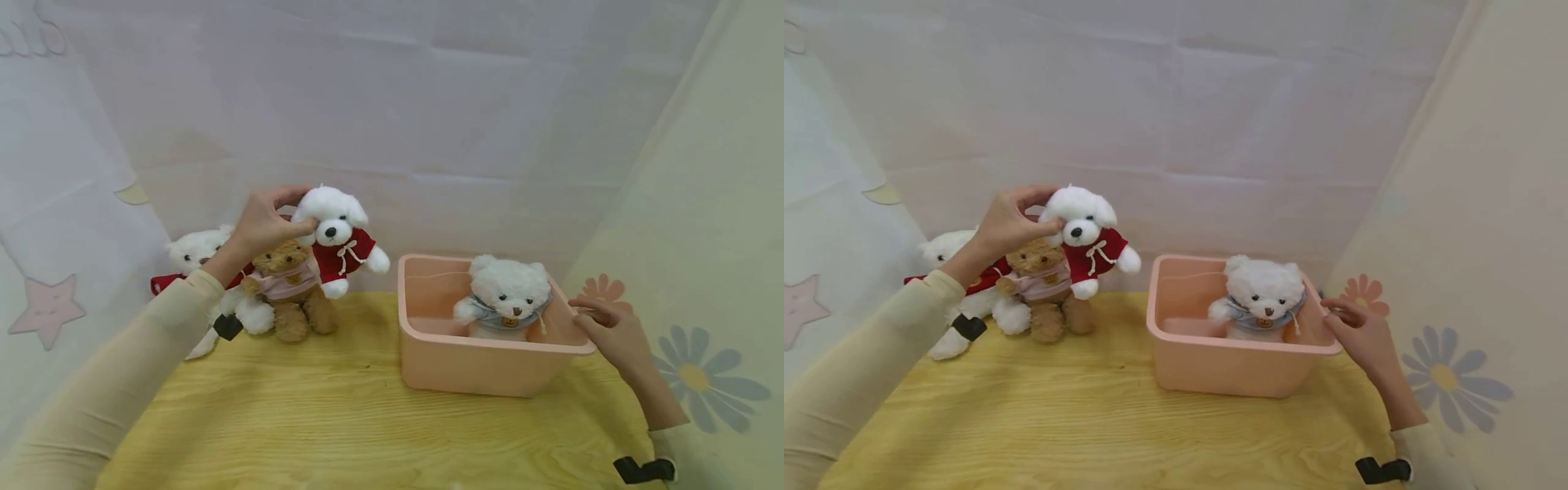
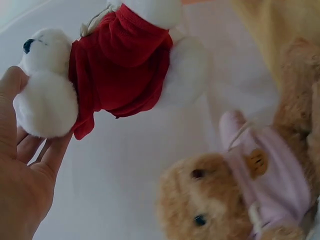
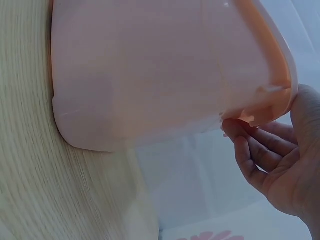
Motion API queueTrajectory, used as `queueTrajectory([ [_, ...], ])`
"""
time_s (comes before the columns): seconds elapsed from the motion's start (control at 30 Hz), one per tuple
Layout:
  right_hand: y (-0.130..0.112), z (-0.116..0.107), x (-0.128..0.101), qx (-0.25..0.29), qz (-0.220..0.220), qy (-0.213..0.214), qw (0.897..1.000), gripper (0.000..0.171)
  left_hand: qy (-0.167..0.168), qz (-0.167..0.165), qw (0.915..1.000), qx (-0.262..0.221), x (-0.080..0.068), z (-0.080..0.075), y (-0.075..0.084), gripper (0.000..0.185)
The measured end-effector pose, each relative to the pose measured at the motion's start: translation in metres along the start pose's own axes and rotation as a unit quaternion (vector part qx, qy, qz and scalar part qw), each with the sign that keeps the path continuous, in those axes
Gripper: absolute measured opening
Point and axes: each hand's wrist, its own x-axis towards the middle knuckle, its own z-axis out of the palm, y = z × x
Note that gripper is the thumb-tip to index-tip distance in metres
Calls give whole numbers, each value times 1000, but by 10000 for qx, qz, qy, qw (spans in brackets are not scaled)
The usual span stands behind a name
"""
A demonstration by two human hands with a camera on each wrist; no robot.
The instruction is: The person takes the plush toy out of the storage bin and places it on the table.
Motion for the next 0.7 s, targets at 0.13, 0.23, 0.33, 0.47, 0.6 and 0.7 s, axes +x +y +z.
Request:
queueTrajectory([
  [0.13, 2, -10, -8, 165, 328, -41, 9993, 43, -30, -68, 9999, 79, -9, 21, -18, 57],
  [0.23, 3, -15, -13, 293, 433, -69, 9986, 43, -9, -17, 9996, 296, -16, 37, -29, 58],
  [0.33, 3, -20, -17, 157, 382, -71, 9991, 42, 64, 207, 9983, 549, -21, 51, -38, 57],
  [0.47, 0, -24, -21, 139, 444, -39, 9989, 41, 27, 393, 9960, 798, -25, 64, -46, 55],
  [0.6, -4, -26, -25, 205, 505, 53, 9985, 41, -198, 431, 9958, 780, -28, 74, -51, 56],
  [0.7, -5, -27, -27, 200, 518, 100, 9984, 42, -424, 573, 9941, 820, -31, 81, -56, 57],
])
